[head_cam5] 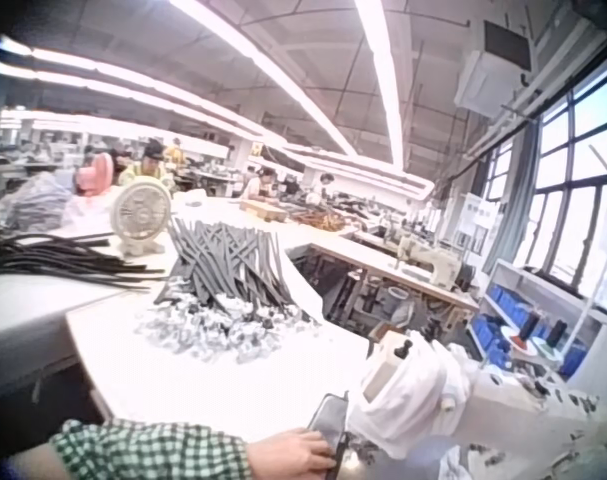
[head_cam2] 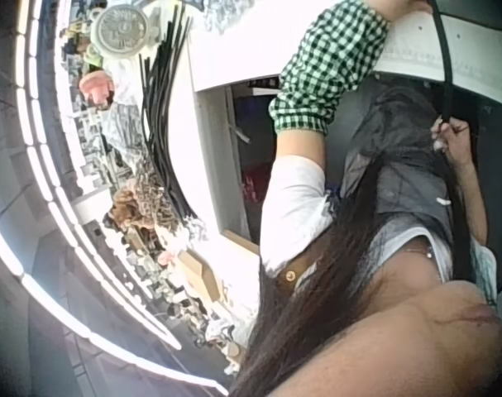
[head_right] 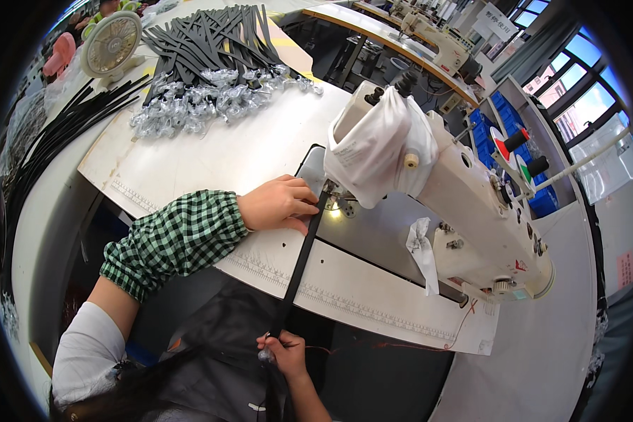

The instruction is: The person stitches long leather or fabric straps using an industrial sewing machine.

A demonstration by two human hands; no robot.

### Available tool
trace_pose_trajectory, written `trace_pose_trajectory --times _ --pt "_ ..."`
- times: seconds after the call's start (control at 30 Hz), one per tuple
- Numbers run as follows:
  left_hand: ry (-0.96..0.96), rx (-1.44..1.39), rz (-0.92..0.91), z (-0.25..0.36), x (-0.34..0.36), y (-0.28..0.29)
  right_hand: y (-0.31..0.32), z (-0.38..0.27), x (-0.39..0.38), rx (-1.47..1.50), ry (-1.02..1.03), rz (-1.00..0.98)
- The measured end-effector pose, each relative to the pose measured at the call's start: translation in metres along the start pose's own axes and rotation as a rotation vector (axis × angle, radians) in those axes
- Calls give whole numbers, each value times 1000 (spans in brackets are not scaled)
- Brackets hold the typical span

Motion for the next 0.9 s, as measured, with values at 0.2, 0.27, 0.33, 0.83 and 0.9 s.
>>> trace_pose_trajectory --times 0.2,0.27,0.33,0.83,0.9 --pt "7 -4 -13 0 1 0 -23 -26 0 229 149 283" --pt "11 -9 -14 0 1 0 -27 -33 3 232 182 304" --pt "16 -13 -13 0 0 0 -26 -40 5 233 213 323" --pt "7 -29 0 -1 -1 -2 -68 -150 -8 -1413 952 617" --pt "12 -33 -8 -2 -1 -5 -67 -154 -2 -1447 933 621"
Point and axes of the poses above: each hand's wrist, its own x-axis towards the middle knuckle, its own y-axis out of the back of the hand, z = x × y, the point moved 6 cm from there along x, towards the middle knuckle, and after that the axes turned 10 degrees about -y, right-handed, at the moved point
